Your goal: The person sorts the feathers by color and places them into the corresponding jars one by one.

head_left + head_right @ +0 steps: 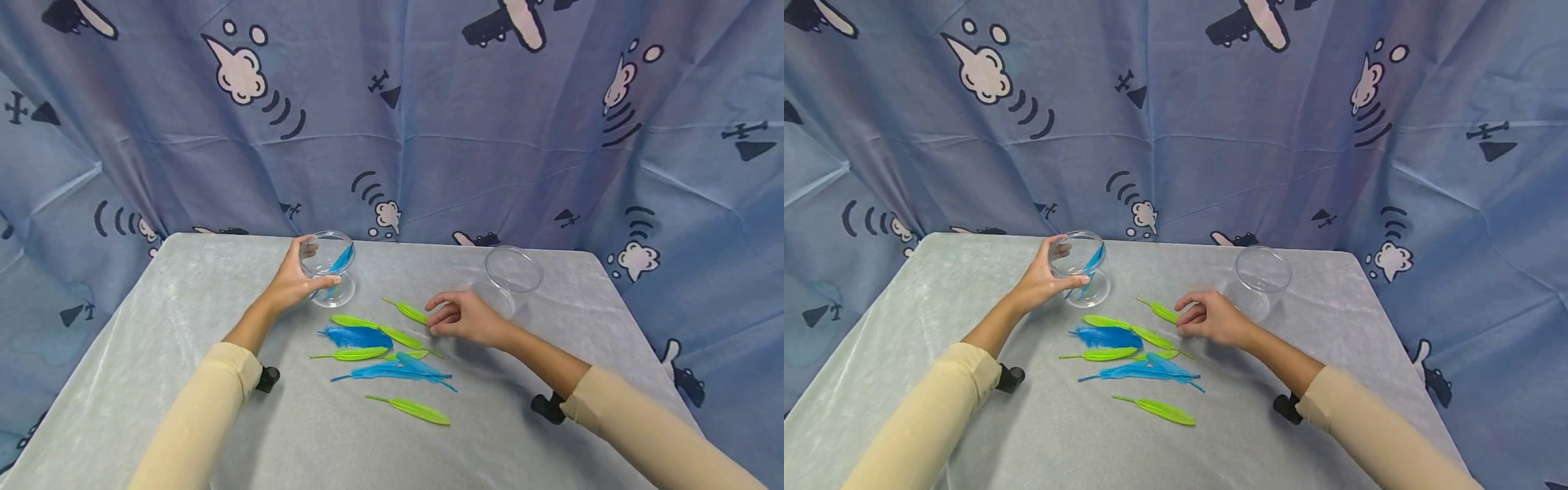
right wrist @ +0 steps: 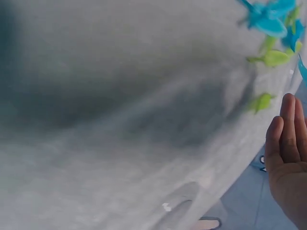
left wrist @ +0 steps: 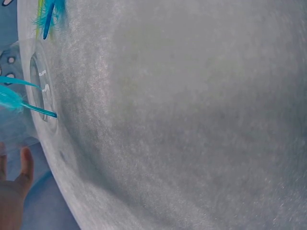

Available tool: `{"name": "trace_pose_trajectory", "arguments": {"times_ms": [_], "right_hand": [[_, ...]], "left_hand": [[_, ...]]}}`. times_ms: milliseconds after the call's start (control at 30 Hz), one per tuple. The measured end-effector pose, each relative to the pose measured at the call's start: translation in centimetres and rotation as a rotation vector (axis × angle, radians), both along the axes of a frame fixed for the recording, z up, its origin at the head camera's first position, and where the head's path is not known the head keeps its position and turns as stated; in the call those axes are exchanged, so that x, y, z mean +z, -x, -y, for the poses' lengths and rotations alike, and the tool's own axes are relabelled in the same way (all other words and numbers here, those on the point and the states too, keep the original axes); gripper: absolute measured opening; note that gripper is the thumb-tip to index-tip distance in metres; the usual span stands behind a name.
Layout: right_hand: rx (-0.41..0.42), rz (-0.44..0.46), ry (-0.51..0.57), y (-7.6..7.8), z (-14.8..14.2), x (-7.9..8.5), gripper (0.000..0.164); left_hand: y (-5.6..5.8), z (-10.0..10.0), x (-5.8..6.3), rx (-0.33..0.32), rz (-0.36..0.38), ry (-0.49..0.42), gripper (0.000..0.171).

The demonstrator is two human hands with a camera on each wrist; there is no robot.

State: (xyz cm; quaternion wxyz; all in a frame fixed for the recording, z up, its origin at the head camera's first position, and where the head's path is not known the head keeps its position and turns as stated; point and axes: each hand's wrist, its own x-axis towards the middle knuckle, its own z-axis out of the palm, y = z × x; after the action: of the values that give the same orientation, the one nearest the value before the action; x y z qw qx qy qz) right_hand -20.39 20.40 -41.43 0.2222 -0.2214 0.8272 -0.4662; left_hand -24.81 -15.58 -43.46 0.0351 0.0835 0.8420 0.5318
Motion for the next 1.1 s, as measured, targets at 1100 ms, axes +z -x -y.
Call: {"name": "trace_pose_trajectory", "arguments": {"times_ms": [1100], "right_hand": [[0.192, -0.047, -0.062, -4.2, -2.1, -3.4, 0.044]], "left_hand": [[0.0, 0.1, -0.1, 0.004, 0.015, -0.003, 0.100]]}}
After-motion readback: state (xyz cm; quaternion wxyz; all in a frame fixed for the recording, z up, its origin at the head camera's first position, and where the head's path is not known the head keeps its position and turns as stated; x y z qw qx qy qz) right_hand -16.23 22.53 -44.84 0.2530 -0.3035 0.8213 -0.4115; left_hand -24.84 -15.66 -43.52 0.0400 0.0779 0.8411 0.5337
